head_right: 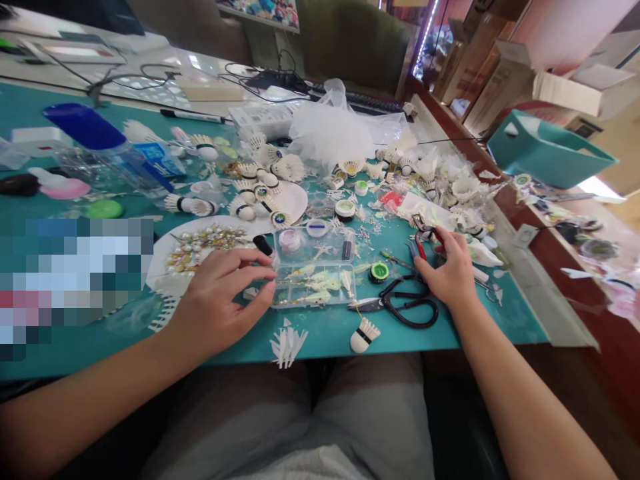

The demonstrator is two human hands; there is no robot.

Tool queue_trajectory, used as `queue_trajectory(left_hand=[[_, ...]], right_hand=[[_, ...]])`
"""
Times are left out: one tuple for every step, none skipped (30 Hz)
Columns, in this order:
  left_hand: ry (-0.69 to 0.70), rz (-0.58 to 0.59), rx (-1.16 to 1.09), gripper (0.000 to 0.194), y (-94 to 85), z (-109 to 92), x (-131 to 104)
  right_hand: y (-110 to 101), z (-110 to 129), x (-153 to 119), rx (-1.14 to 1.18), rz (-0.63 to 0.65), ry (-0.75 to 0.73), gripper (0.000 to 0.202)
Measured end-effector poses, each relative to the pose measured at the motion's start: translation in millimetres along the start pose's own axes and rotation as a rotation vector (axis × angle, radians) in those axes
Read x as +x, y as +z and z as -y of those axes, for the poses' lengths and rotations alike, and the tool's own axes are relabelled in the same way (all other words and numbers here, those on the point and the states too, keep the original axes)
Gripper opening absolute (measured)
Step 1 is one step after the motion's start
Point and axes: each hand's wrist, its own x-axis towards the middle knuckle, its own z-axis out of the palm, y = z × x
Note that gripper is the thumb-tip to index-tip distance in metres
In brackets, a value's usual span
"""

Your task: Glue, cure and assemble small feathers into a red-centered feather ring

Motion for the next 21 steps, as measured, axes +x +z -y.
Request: queue_trajectory(left_hand=[[-0.003, 0.001, 0.025, 0.016, 0.4, 1.5, 0.2], [-0.002, 0.007, 0.046, 0.016, 0.8, 2.9, 0.3], [-0.001, 0.015, 0.06, 0.016, 1.2, 3.9, 0.3], [0.0, 0.027, 0.069, 0.016, 1.4, 4.6, 0.4], [0.0, 0.038, 0.074, 0.016, 1.5, 4.9, 0.3], [-0.003, 0.046, 0.077, 0.016, 1.5, 4.8, 0.3], [-0.008, 0.051, 0.077, 0.016, 1.4, 4.4, 0.3], [-0.013, 0.051, 0.074, 0.016, 1.2, 3.9, 0.4], [-0.018, 0.05, 0.07, 0.016, 0.9, 3.4, 0.6], [-0.022, 0.05, 0.063, 0.015, 0.6, 3.0, 0.8], [-0.026, 0.051, 0.052, 0.015, 0.3, 2.7, 1.0], [-0.03, 0.052, 0.038, 0.015, 0.1, 2.5, 1.2], [-0.034, 0.055, 0.018, 0.015, 0.1, 2.5, 1.4], [-0.039, 0.058, -0.005, 0.015, 0.1, 2.7, 1.4], [-0.042, 0.06, -0.029, 0.016, 0.3, 2.9, 1.3], [-0.04, 0.062, -0.049, 0.016, 0.5, 3.1, 1.2], [-0.035, 0.067, -0.063, 0.016, 0.8, 3.2, 0.9], [-0.03, 0.073, -0.072, 0.016, 1.0, 3.3, 0.5], [-0.027, 0.076, -0.075, 0.016, 1.2, 3.3, 0.0], [-0.029, 0.081, -0.074, 0.014, 1.3, 3.2, -0.4], [-0.035, 0.085, -0.073, 0.012, 1.3, 3.1, -0.9]], right_hand=[[0.1, 0.0, 0.1, -0.003, -0.002, -0.001, 0.07], [0.2, -0.1, 0.1, -0.005, -0.003, -0.001, 0.069], [0.3, -0.1, 0.1, -0.006, -0.005, 0.0, 0.069], [0.4, 0.0, 0.1, -0.008, -0.004, 0.001, 0.068], [0.5, 0.0, 0.0, -0.008, -0.004, 0.002, 0.068], [0.6, 0.1, 0.0, -0.006, -0.005, 0.004, 0.068], [0.6, 0.2, -0.1, -0.002, -0.006, 0.004, 0.069], [0.5, 0.3, -0.1, 0.002, -0.008, 0.004, 0.069], [0.5, 0.3, -0.1, 0.004, -0.009, 0.003, 0.069], [0.5, 0.4, -0.1, 0.005, -0.009, 0.002, 0.068], [0.4, 0.3, -0.1, 0.004, -0.008, 0.003, 0.068], [0.4, 0.3, -0.2, 0.003, -0.006, 0.005, 0.068], [0.4, 0.2, -0.2, 0.004, -0.005, 0.008, 0.068], [0.5, 0.0, -0.3, 0.005, -0.003, 0.009, 0.068], [0.6, -0.1, -0.4, 0.006, -0.001, 0.01, 0.068], [0.6, -0.1, -0.4, 0.005, -0.001, 0.009, 0.068], [0.7, -0.1, -0.5, 0.003, -0.002, 0.009, 0.068], [0.7, 0.0, -0.6, 0.001, -0.003, 0.01, 0.068], [0.7, 0.2, -0.6, -0.001, -0.004, 0.012, 0.068], [0.6, 0.4, -0.6, -0.002, -0.005, 0.014, 0.069], [0.5, 0.7, -0.6, -0.001, -0.005, 0.015, 0.069]])
